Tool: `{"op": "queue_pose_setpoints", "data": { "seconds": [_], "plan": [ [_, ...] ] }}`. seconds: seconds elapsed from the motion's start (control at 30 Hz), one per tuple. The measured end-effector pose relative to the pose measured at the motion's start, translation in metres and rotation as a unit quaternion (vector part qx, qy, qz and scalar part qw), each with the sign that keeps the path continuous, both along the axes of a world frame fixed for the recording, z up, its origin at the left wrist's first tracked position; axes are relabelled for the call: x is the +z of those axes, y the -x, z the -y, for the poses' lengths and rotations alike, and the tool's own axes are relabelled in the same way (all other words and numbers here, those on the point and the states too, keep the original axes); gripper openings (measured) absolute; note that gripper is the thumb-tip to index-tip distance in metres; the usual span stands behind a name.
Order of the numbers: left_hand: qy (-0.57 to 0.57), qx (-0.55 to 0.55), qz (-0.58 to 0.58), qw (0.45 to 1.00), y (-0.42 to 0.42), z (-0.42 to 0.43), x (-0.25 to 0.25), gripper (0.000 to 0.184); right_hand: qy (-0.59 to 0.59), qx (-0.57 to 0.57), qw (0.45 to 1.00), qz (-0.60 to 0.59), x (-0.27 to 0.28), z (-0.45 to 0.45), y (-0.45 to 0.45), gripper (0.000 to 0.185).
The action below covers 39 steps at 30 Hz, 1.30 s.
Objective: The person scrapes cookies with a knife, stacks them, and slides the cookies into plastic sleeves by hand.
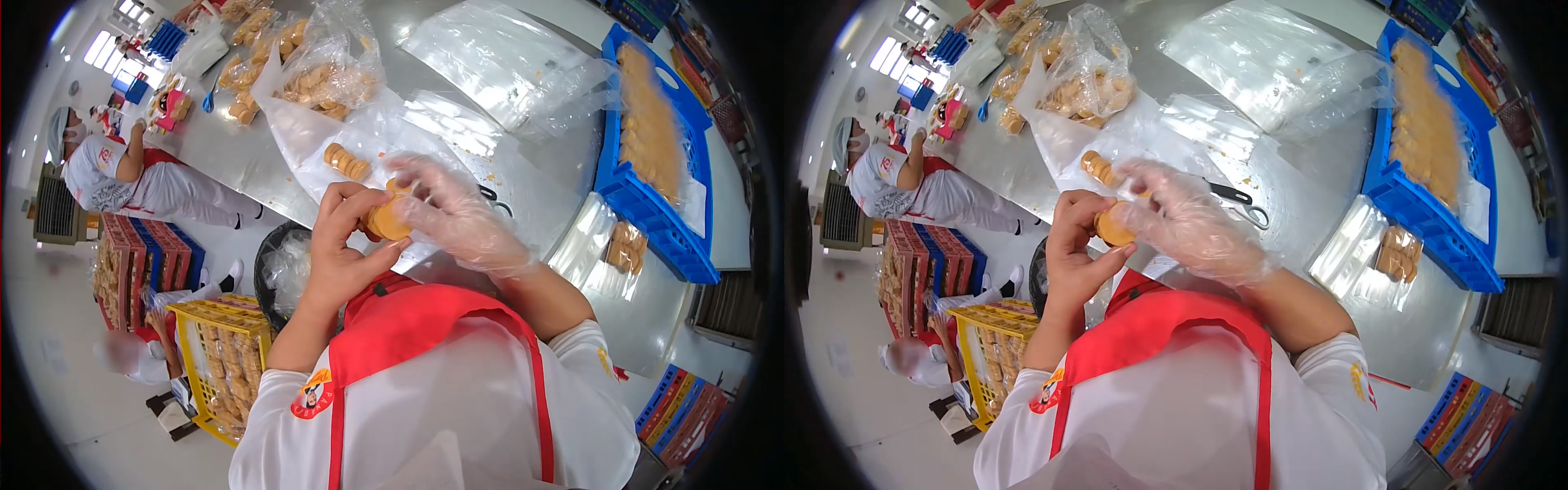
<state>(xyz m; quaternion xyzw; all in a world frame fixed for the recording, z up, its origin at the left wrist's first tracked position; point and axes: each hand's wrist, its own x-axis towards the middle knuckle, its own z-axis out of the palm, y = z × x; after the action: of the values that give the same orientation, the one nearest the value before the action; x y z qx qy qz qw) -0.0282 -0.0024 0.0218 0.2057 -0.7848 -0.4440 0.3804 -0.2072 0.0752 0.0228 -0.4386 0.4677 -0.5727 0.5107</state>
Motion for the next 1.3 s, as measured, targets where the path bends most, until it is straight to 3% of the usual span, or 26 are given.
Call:
{"op": "queue_pose_setpoints", "data": {
  "seconds": [0.07,0.17,0.27,0.67,0.87,0.97,1.07,1.17,1.27,1.3],
  "plan": [
    [-0.027,0.002,-0.005,1.0,0.003,-0.002,0.001,0.053,-0.014,0.048,0.996,0.076,-0.007,0.005,-0.006,0.052],
    [-0.064,-0.002,-0.021,0.998,0.006,-0.001,-0.002,0.051,0.068,0.074,0.993,0.061,-0.015,0.004,-0.008,0.056],
    [-0.084,-0.015,-0.013,0.996,0.007,-0.001,-0.004,0.05,0.014,0.127,0.981,0.147,-0.018,0.0,0.002,0.058],
    [-0.14,-0.119,0.045,0.982,0.001,0.002,0.001,0.055,-0.012,0.131,0.989,-0.07,-0.004,-0.004,0.015,0.061],
    [-0.174,-0.112,-0.028,0.978,0.002,-0.003,-0.006,0.054,-0.098,0.117,0.988,0.028,0.004,-0.005,0.025,0.057],
    [-0.203,-0.087,-0.063,0.973,0.001,-0.004,-0.003,0.053,-0.082,-0.061,0.991,0.09,0.01,-0.008,0.027,0.047],
    [-0.186,-0.066,-0.068,0.978,0.002,-0.005,-0.003,0.053,-0.088,-0.116,0.987,0.064,-0.007,-0.004,0.03,0.034],
    [-0.132,-0.07,-0.05,0.987,0.006,-0.004,-0.01,0.055,0.044,-0.054,0.995,-0.071,0.001,-0.018,0.013,0.038],
    [-0.096,-0.086,-0.04,0.991,0.009,-0.004,-0.012,0.056,0.015,-0.002,1.0,-0.015,0.019,-0.021,0.005,0.04],
    [-0.114,-0.085,-0.051,0.988,0.01,-0.006,-0.012,0.056,0.082,-0.075,0.991,-0.075,-0.011,-0.012,0.01,0.036]
  ]
}}
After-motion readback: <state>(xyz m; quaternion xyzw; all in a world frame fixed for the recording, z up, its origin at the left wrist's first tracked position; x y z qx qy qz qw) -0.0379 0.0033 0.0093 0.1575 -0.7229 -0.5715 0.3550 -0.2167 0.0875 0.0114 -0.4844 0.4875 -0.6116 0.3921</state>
